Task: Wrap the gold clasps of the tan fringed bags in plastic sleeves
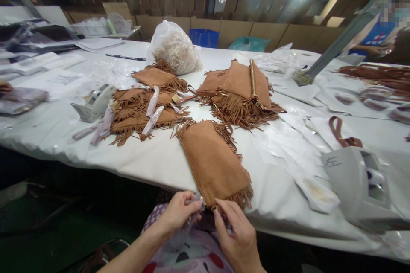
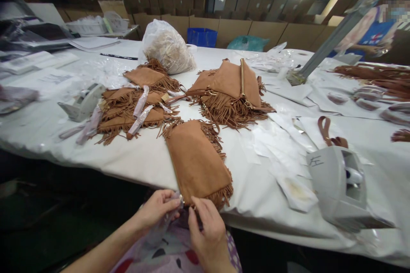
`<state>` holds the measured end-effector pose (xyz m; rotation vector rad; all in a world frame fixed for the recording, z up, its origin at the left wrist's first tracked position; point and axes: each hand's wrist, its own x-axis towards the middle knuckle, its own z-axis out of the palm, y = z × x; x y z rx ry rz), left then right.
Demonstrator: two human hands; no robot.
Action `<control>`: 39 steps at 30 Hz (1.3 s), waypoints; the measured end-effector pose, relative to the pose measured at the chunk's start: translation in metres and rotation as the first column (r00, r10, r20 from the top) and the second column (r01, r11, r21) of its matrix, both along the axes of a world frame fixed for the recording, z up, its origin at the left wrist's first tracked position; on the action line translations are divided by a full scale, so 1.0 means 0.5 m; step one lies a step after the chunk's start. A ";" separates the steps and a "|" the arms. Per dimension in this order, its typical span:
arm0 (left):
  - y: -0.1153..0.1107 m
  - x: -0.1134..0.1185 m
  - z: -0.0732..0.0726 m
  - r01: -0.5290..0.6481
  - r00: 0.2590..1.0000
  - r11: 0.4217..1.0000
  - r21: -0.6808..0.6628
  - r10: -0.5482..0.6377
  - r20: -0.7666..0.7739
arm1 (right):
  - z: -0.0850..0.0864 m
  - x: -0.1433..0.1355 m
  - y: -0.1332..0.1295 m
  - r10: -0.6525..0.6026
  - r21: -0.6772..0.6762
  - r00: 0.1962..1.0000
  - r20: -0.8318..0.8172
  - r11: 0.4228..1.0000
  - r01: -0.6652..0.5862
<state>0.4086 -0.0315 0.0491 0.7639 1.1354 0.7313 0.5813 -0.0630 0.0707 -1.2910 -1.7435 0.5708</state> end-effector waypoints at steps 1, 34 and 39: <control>0.001 -0.001 0.007 -0.019 1.000 1.000 0.015 0.019 0.011 | 0.003 -0.001 0.013 0.030 0.017 0.999 0.032 0.999 -0.031; -0.007 -0.092 0.011 -0.082 0.856 0.931 0.356 0.249 -0.453 | 0.073 -0.113 0.195 0.683 -0.555 0.727 0.070 0.633 -0.540; -0.012 -0.096 0.043 0.133 0.805 0.881 0.455 0.171 -0.567 | 0.083 -0.130 0.224 0.771 -0.656 0.628 0.107 0.530 -0.538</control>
